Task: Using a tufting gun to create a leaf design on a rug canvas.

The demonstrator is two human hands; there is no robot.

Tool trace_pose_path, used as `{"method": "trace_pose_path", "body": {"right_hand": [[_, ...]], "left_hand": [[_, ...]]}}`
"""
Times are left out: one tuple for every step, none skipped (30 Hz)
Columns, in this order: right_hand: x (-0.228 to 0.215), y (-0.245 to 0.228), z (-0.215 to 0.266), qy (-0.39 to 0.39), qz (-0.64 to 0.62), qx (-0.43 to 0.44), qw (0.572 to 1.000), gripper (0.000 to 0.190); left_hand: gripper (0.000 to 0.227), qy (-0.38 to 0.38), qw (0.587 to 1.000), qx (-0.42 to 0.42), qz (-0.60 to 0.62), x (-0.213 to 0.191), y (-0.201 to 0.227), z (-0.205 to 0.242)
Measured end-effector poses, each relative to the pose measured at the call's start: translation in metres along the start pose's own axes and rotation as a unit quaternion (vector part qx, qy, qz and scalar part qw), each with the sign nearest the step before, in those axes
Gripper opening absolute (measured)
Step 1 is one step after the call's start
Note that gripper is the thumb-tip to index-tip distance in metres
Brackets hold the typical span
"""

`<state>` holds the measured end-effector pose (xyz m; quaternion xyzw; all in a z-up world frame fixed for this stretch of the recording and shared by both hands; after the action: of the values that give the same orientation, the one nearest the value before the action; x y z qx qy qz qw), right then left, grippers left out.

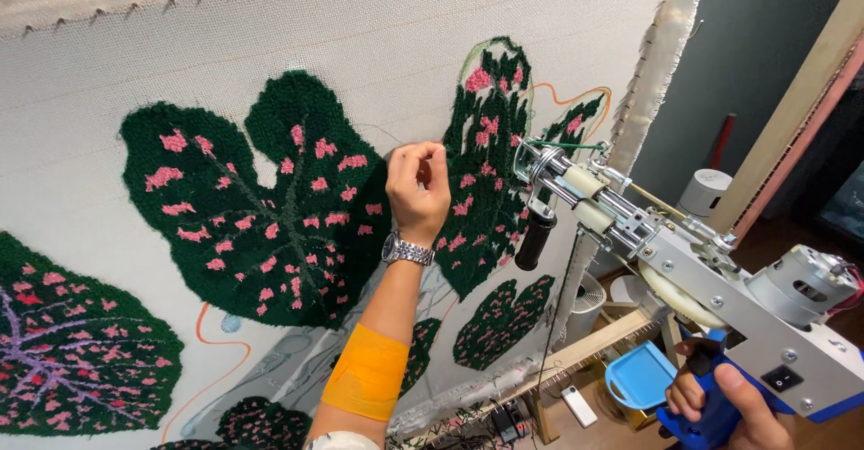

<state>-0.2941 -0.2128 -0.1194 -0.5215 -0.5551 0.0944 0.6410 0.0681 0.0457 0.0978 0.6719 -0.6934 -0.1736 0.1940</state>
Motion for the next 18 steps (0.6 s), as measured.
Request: {"method": "trace_pose_path", "body": {"right_hand": [[0.007,-0.002,0.002,0.022,0.018,0.003,1.0,0.062],[0.014,-0.006,0.004,0.043,0.037,0.007,0.998,0.061],[0.015,-0.006,0.004,0.042,0.038,0.008,0.998,0.061],[0.015,-0.007,0.005,0.046,0.025,-0.005,0.999,0.061],[0.016,-0.008,0.006,0.048,0.012,-0.017,0.999,0.06],[0.014,-0.007,0.006,0.049,0.012,-0.018,0.999,0.06],[0.012,-0.006,0.006,0.046,0.008,-0.011,0.999,0.061],[0.011,-0.004,0.006,0.043,0.004,-0.004,0.999,0.061],[0.011,-0.004,0.006,0.044,0.005,-0.004,0.999,0.061],[0.011,-0.004,0.007,0.046,0.008,-0.011,0.999,0.062],[0.011,-0.003,0.009,0.047,0.012,-0.017,0.999,0.063],[0.011,-0.004,0.008,0.048,0.012,-0.018,0.999,0.063],[0.011,-0.003,0.008,0.042,0.008,-0.003,0.999,0.063],[0.011,-0.001,0.007,0.037,0.004,0.011,0.999,0.063],[0.014,-0.002,0.007,0.037,0.004,0.009,0.999,0.063],[0.015,-0.003,0.008,0.041,0.032,0.008,0.999,0.062],[0.017,-0.004,0.01,0.045,0.06,0.007,0.997,0.062],[0.016,-0.002,0.01,0.045,0.059,0.007,0.997,0.062]], "left_hand": [[0.021,-0.034,0.998,0.039,-0.041,-0.002,0.014,-0.002],[0.033,-0.067,0.991,0.078,-0.082,-0.004,0.029,-0.005],[0.033,-0.067,0.991,0.078,-0.083,-0.004,0.025,-0.005],[0.031,-0.071,0.981,0.14,-0.117,-0.004,0.029,-0.003],[0.03,-0.076,0.965,0.202,-0.15,-0.002,0.032,0.0],[0.03,-0.076,0.965,0.202,-0.15,0.0,0.023,0.001],[0.02,-0.085,0.962,0.201,-0.164,0.004,0.013,0.003],[0.012,-0.095,0.959,0.199,-0.178,0.009,0.003,0.005],[0.012,-0.094,0.959,0.199,-0.177,0.008,0.008,0.003],[0.009,-0.084,0.964,0.195,-0.158,0.004,0.013,0.002],[0.007,-0.074,0.969,0.19,-0.138,0.001,0.017,0.001],[0.007,-0.073,0.969,0.19,-0.138,0.0,0.02,0.003],[0.006,-0.042,0.986,0.135,-0.089,-0.006,0.017,0.002],[0.005,-0.012,0.996,0.079,-0.039,-0.011,0.013,0.002],[0.005,-0.012,0.996,0.08,-0.037,-0.011,0.006,0.004],[0.006,-0.041,0.995,0.077,-0.042,-0.009,-0.002,0.007],[0.009,-0.07,0.994,0.074,-0.047,-0.008,-0.009,0.011],[0.009,-0.07,0.994,0.074,-0.047,-0.009,-0.008,0.012]]}}
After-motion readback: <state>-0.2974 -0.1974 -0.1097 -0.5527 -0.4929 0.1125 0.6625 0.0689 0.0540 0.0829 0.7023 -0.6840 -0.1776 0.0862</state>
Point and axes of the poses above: each hand's wrist, its own z-axis away from the middle knuckle, its own x-axis out of the palm, y = z × x, the point moved 6 cm from there along -z, towards the middle knuckle, and after that the axes turned 5 degrees about -y, right-handed, at the moved point
